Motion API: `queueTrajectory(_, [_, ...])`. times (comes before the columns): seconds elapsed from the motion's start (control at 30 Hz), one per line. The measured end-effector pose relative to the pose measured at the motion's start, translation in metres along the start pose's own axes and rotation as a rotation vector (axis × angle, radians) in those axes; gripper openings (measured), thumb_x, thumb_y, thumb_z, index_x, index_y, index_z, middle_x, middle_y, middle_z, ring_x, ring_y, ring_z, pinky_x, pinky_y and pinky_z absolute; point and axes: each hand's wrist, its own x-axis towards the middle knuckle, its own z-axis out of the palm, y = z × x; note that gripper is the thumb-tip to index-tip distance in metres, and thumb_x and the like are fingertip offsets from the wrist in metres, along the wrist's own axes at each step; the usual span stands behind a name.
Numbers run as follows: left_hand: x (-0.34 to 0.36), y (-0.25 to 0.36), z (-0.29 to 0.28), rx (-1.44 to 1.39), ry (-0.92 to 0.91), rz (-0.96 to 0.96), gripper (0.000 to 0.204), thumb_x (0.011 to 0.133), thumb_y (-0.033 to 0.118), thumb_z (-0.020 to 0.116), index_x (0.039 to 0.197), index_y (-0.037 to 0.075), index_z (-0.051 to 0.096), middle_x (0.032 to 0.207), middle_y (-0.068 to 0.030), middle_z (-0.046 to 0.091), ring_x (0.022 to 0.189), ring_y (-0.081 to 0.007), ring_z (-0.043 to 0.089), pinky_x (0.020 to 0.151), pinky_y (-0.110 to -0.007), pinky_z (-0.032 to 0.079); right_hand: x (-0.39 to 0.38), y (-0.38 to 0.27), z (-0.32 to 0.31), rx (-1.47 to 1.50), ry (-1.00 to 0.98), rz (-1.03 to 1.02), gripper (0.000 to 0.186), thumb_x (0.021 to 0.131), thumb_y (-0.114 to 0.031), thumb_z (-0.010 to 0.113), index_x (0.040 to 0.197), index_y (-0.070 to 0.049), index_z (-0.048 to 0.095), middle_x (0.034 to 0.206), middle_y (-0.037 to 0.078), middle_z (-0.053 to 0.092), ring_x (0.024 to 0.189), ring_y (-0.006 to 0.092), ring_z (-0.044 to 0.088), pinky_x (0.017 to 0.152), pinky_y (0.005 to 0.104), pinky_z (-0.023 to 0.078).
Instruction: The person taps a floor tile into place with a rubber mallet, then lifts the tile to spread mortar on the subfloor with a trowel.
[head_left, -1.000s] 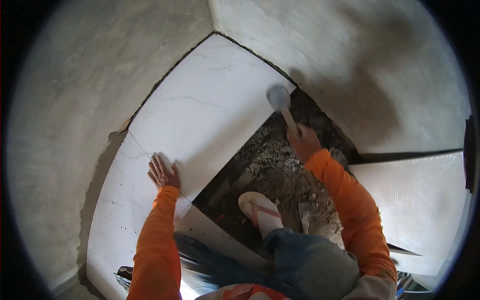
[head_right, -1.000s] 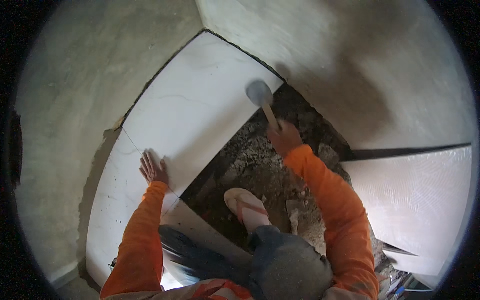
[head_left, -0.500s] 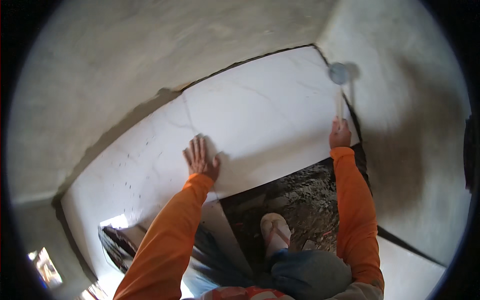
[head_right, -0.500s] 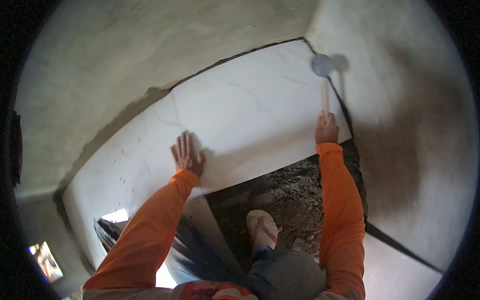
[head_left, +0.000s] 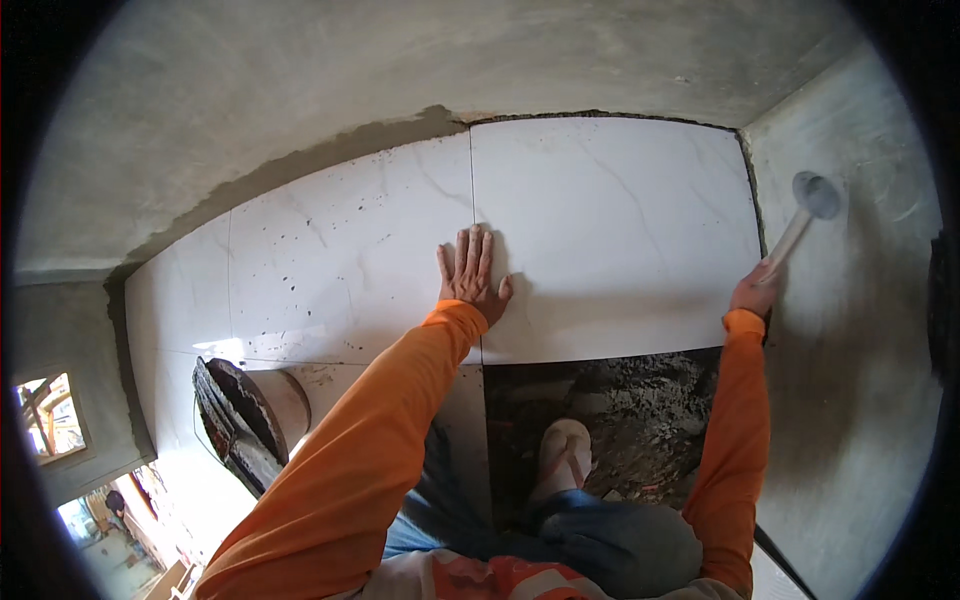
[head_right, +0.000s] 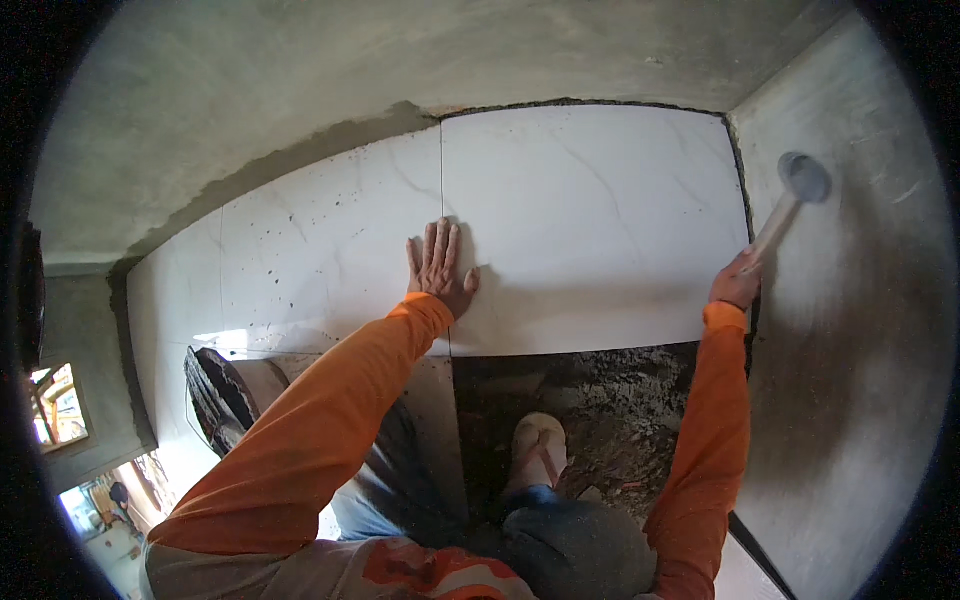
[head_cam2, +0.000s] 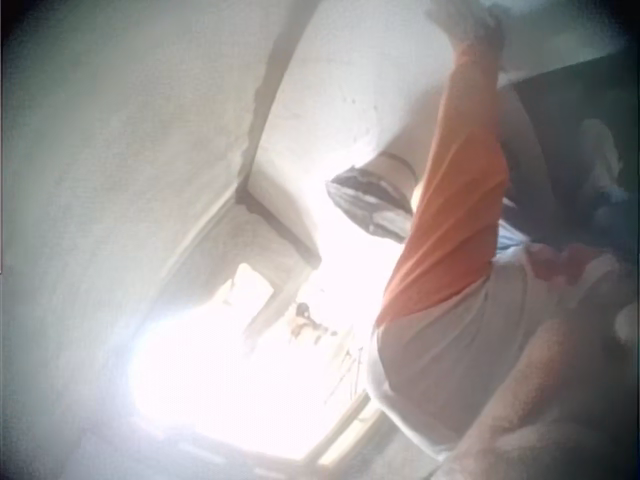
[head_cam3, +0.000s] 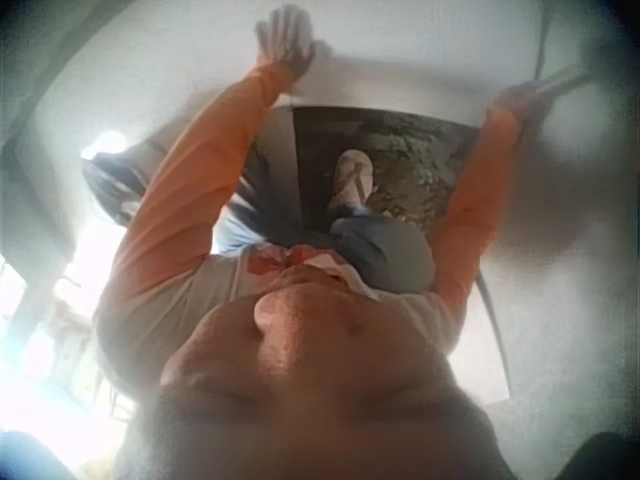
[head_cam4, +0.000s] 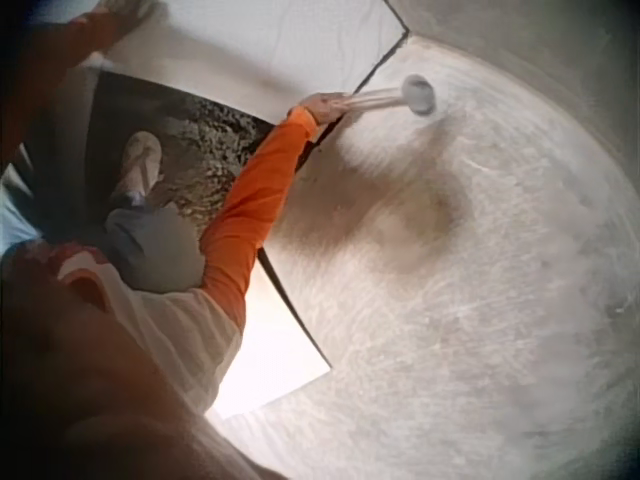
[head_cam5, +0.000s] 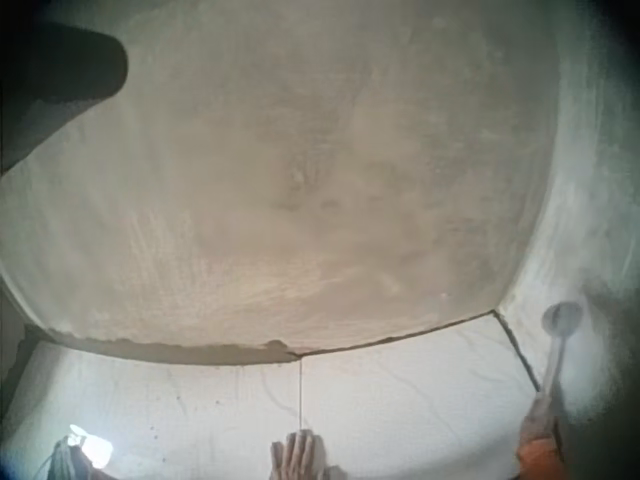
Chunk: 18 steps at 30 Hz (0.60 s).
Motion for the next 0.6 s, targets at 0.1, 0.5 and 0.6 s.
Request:
queueTrajectory(0.1, [-0.001, 0.0, 0.0, -0.009, 0.003, 0.012, 0.079, 0.088, 0.039, 0.048, 0.151, 0.004, 0.015, 0.159, -0.0139, 0.011, 0.148, -0.0307, 0.005, 0.116, -0.057, 0.001, 0.008, -0.003, 0.001, -0.137, -0.102, -0.111, 0.069, 0.097, -0.054, 0.035, 0.127, 0.005, 0.053, 0.118, 0.032, 0.058, 0.11, 0.0466, 0.056, 0.094, 0.048, 0.045])
queueTrajectory(0.5, [-0.001, -0.003, 0.001, -0.031, 0.013, 0.029, 0.082, 0.087, 0.04, 0.048, 0.151, 0.004, 0.013, 0.159, -0.0143, 0.01, 0.147, -0.031, 0.006, 0.117, -0.056, 0.001, 0.008, -0.018, 0.021, -0.022, -0.051, -0.06, 0.059, 0.1, -0.046, 0.035, 0.112, 0.008, 0.058, 0.11, 0.031, 0.061, 0.105, 0.0468, 0.057, 0.088, 0.0479, 0.047])
queueTrajectory(0.6, [0.001, -0.003, 0.0, -0.01, -0.028, 0.014, 0.081, 0.087, 0.041, 0.048, 0.151, 0.004, 0.014, 0.159, -0.0145, 0.011, 0.147, -0.0307, 0.006, 0.117, -0.056, 0.001, 0.01, -0.014, 0.026, -0.015, 0.093, -0.248, 0.059, 0.1, -0.046, 0.037, 0.112, 0.008, 0.058, 0.106, 0.032, 0.062, 0.1, 0.0496, 0.058, 0.083, 0.049, 0.047])
